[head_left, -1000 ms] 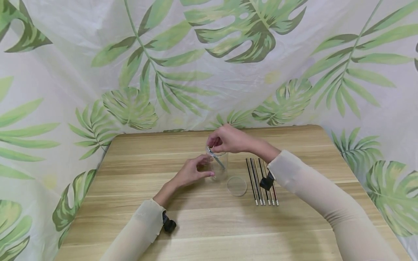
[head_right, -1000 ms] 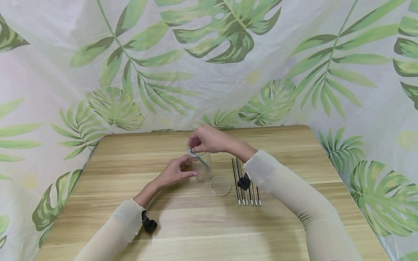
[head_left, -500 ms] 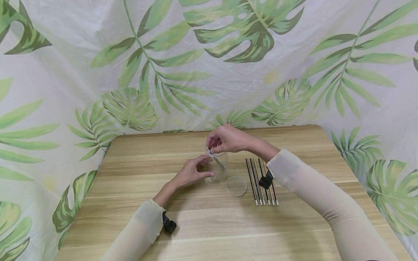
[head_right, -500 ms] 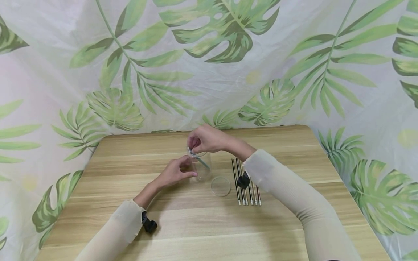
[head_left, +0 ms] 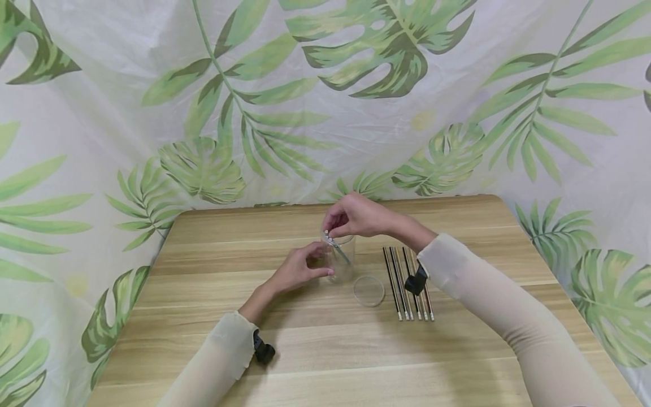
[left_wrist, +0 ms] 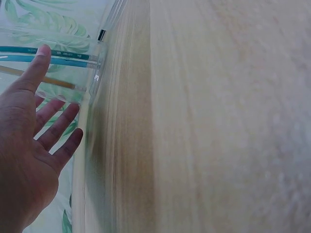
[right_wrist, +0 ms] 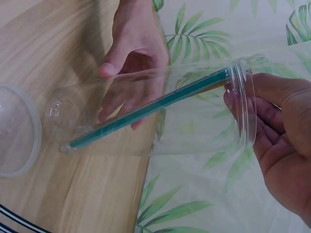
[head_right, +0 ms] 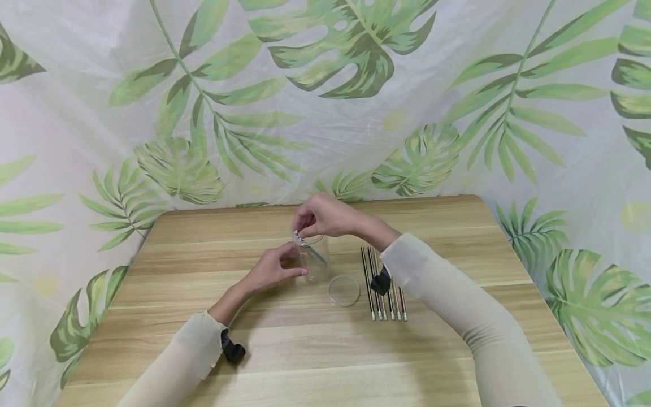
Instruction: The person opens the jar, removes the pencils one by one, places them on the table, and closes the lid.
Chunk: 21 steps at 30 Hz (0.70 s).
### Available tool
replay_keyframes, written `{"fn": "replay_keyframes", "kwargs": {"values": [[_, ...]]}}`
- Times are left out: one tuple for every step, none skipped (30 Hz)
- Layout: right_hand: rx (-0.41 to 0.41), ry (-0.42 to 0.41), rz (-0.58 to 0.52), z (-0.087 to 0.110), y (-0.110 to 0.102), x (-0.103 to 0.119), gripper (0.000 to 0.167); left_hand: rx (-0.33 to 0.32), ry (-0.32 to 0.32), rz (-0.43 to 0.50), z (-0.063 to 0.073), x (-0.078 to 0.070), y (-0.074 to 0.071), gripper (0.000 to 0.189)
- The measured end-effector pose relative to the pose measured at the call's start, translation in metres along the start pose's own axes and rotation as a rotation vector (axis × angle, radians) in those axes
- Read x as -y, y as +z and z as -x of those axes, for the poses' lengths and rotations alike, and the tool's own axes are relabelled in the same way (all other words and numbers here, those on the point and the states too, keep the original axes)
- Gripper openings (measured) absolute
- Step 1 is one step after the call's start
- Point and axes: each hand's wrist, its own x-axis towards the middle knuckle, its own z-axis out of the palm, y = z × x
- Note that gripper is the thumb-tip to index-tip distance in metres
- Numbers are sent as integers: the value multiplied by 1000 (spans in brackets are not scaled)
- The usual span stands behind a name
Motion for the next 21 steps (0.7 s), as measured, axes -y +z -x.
{"fn": "replay_keyframes", "kwargs": {"values": [[-1, -2, 2, 0, 0, 0, 7, 0, 1, 1, 0, 0, 0, 57], [-2, -2, 6, 0, 0, -1, 7, 1, 1, 5, 0, 0, 0, 58], [-3, -2, 10, 0, 0, -1, 7, 2, 2, 7, 0, 0, 0, 58], [-3, -1, 10, 0, 0, -1, 7, 3, 0, 8, 0, 0, 0, 58], [-5, 0, 9, 0, 0, -1, 6, 3, -2, 8, 0, 0, 0, 58], [-6, 1, 3, 0, 0, -1, 6, 4, -5, 7, 0, -1, 0, 59], [-8, 1, -2, 0, 0, -2, 6, 4, -8, 5, -1, -1, 0, 59], [-11, 0, -6, 0, 0, -2, 6, 4, -10, 2, -1, -1, 0, 59], [-16, -3, -13, 1, 0, -2, 6, 4, -12, 1, -1, -1, 0, 59], [-21, -6, -16, 1, 1, -2, 6, 3, -11, -1, -1, -1, 0, 59], [-28, -10, -20, 1, 1, -3, 6, 2, -11, -2, -1, -1, 0, 60], [-34, -12, -25, 1, 1, -3, 6, 2, -11, -1, -1, -2, 0, 60], [-40, -15, -28, 2, 1, -4, 5, 2, -9, 2, -1, -1, 0, 61], [-46, -17, -29, 2, 1, -4, 5, 2, -8, 4, -1, -1, 0, 62], [-53, -18, -33, 3, 1, -4, 4, 2, -7, 7, -1, -1, 0, 63], [-60, -18, -37, 3, 1, -4, 4, 1, -5, 7, -1, -1, 0, 63], [-70, -17, -43, 4, 1, -4, 4, 3, -6, 9, -1, -1, 0, 63], [-81, -14, -48, 4, 1, -4, 3, 4, -5, 9, -1, 0, 0, 63], [-93, -12, -57, 5, 1, -5, 4, 4, -3, 9, -1, 0, 0, 63], [-106, -10, -69, 5, 1, -5, 4, 4, -2, 8, -1, 0, 0, 62], [-121, -7, -82, 6, 0, -5, 4, 5, 0, 8, -1, 0, 0, 62]]}}
